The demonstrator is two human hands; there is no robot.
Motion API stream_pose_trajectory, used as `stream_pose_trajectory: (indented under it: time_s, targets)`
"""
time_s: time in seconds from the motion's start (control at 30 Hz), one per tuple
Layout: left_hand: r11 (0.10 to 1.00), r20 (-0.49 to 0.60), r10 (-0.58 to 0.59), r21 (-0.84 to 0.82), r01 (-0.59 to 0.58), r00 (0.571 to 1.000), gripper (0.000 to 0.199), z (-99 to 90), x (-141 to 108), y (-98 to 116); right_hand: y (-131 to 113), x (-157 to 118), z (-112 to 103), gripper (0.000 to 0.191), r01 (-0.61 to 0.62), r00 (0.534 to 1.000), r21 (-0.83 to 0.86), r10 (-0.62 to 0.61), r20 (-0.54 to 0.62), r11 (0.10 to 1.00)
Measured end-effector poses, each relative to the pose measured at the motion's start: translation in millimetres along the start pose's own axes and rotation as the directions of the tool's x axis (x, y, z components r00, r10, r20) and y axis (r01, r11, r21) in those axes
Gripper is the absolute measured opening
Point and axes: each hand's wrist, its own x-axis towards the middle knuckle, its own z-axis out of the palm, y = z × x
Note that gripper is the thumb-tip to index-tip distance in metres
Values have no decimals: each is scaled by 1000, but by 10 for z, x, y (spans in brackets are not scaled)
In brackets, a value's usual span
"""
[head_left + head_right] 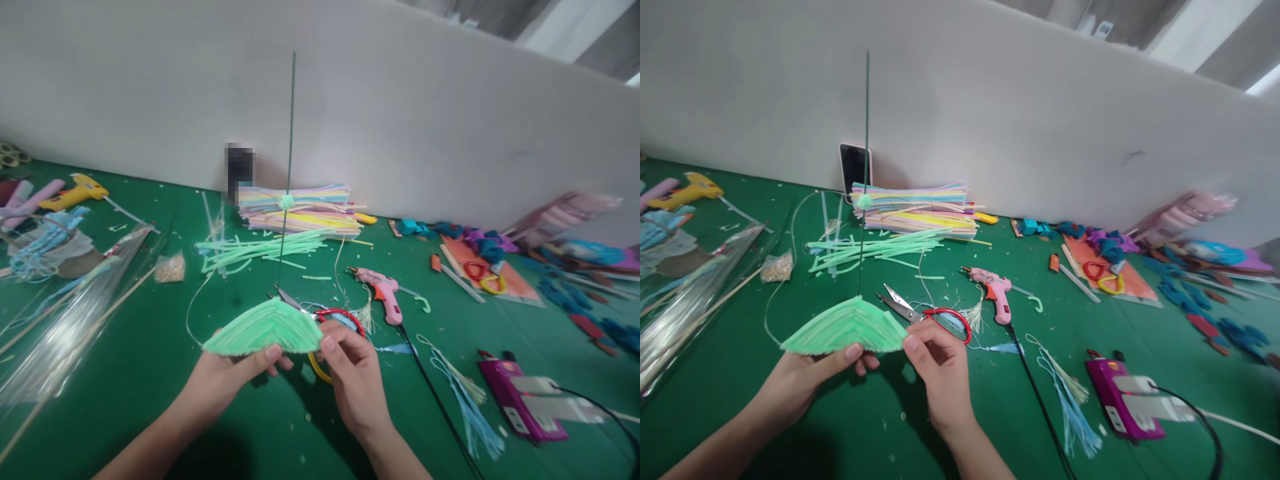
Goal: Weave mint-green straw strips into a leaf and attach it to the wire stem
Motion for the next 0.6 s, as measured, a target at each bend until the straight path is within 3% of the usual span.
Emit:
stream_pose_trajectory:
  time_s: [0.33,0.6]
  targets:
    - [996,-27,45,-79,-47,999,21,6,70,-9,60,-19,61,15,16,989,-29,-20,-143,999]
    - [994,-48,24,-102,-29,999,19,-28,83,-5,51,-26,79,21,10,988,-41,-16,-154,999]
